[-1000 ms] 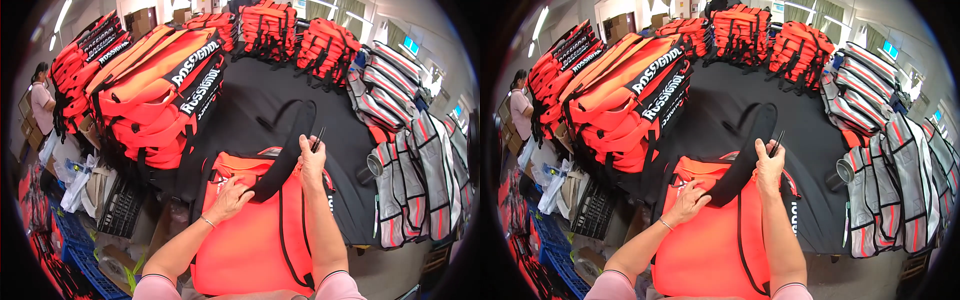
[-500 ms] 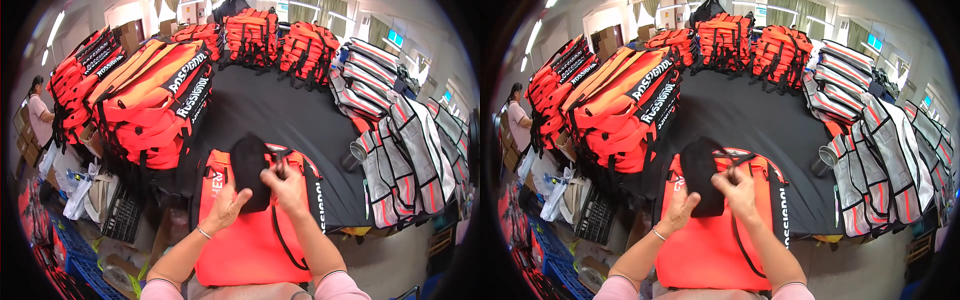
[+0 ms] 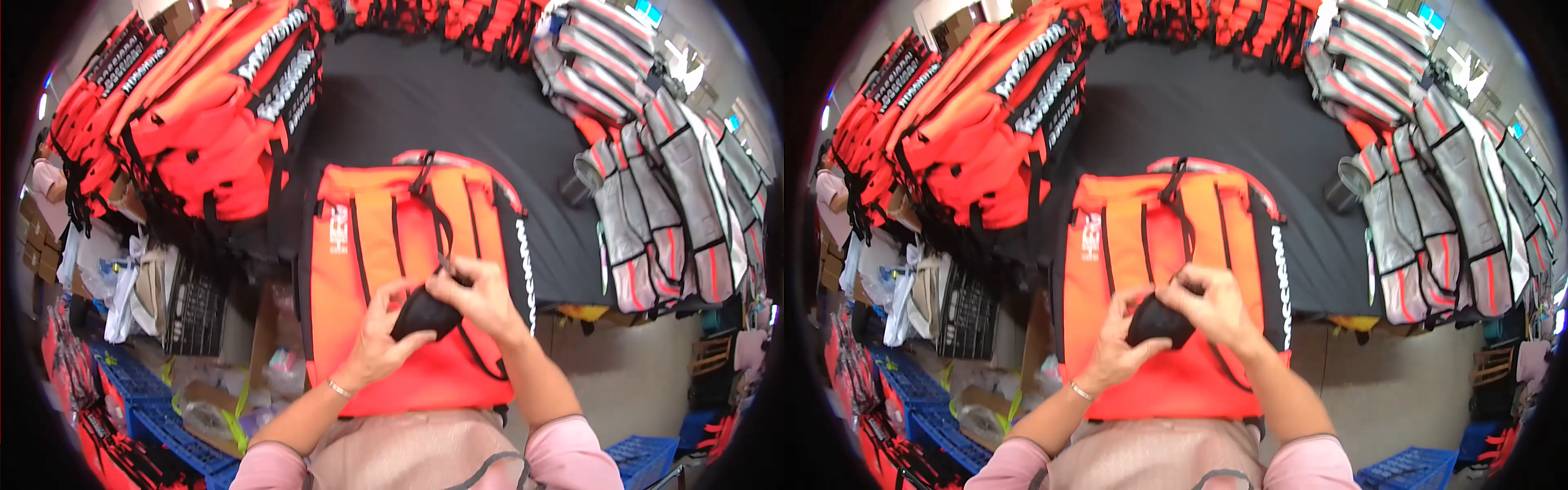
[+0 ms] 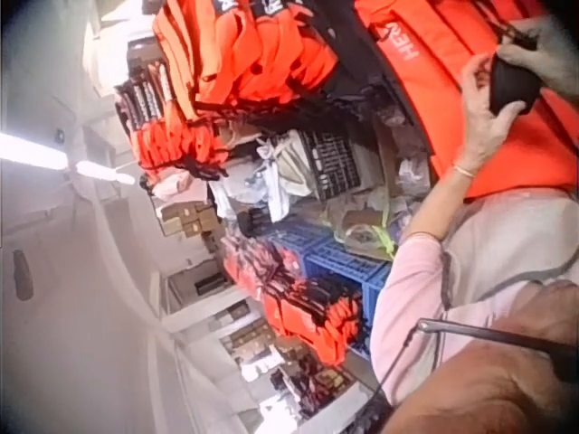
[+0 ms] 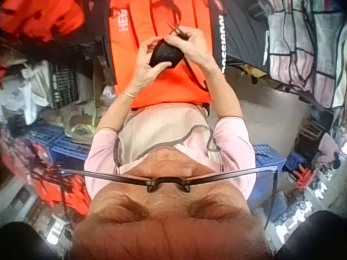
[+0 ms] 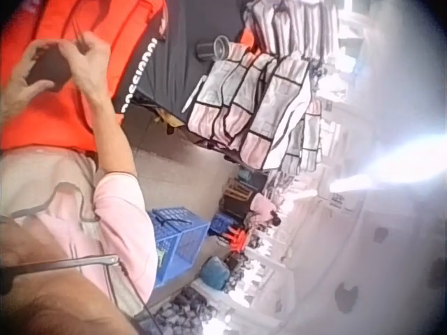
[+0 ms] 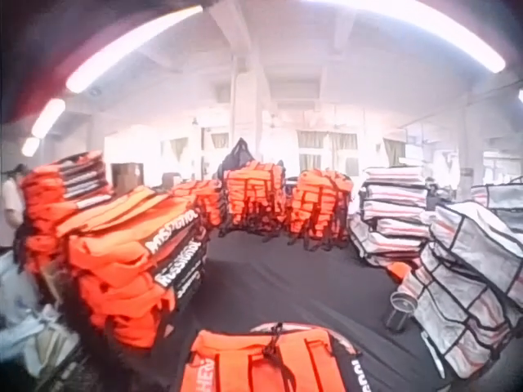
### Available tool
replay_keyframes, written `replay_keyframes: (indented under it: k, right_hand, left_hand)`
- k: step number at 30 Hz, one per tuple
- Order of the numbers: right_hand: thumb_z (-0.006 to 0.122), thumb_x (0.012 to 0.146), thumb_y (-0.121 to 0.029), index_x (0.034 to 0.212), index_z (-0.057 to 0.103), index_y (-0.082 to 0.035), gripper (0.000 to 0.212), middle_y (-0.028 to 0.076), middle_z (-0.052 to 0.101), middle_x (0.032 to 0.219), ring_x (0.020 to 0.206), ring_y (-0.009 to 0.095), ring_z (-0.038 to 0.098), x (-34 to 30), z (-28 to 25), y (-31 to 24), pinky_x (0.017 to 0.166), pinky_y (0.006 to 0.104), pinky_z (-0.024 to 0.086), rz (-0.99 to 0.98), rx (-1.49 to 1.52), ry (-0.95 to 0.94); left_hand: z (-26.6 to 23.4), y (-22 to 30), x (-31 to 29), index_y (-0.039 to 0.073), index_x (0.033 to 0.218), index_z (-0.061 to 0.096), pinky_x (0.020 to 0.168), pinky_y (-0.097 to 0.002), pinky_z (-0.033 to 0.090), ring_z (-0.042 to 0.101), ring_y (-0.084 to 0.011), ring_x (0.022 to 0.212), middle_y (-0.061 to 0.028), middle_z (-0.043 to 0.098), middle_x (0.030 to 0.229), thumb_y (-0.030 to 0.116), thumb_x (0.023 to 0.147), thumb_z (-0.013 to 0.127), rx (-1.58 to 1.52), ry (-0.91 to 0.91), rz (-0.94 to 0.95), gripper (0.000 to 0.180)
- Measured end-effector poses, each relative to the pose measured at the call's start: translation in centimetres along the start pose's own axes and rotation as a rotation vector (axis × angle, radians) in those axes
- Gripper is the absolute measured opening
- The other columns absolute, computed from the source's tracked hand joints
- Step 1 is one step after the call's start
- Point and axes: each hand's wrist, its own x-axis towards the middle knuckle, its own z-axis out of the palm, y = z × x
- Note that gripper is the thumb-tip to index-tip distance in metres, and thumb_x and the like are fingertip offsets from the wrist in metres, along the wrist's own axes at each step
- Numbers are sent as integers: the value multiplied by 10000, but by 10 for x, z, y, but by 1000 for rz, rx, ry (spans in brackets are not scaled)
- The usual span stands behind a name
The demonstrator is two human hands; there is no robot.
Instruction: Inspecting, trimming threads, and cleaning a backpack in a factory environment.
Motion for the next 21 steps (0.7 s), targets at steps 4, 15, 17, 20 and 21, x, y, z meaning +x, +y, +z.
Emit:
replay_keyframes:
  k: [4,15,17,20,21]
  right_hand:
    - [761,860,-239,852,646,-44,226,9,632,741,618,81,585,4,9,35,562,236,457,471,563,-119]
    - [603,987,-291,1103,648,38,352,14,636,871,783,63,573,-51,-24,49,692,223,478,62,-5,252]
    - [637,963,-234,1083,647,41,300,17,641,866,780,63,574,-71,-21,31,698,221,478,115,-10,287]
    - [695,911,-125,1035,644,38,211,24,648,843,765,65,580,-92,-21,24,699,220,479,148,-128,299]
    - [718,883,-73,1008,642,33,181,28,650,825,753,66,584,-96,-20,24,693,221,481,127,-239,271]
  left_hand:
    - [12,-22,3,80,1010,746,1045,-405,404,534,-294,1184,-121,581,1268,75,691,839,101,123,195,332]
    - [26,-44,-8,101,961,762,762,-360,554,667,-222,846,-48,691,994,55,664,862,119,70,299,317]
    - [26,-45,-13,90,950,764,650,-321,553,665,-204,772,-55,695,917,42,654,858,106,66,218,314]
    - [28,-47,-15,84,943,764,568,-287,532,654,-181,699,-60,694,882,12,644,837,239,51,305,317]
    - [29,-46,-16,84,943,764,568,-287,532,654,-181,699,-60,694,882,12,644,837,237,45,299,317]
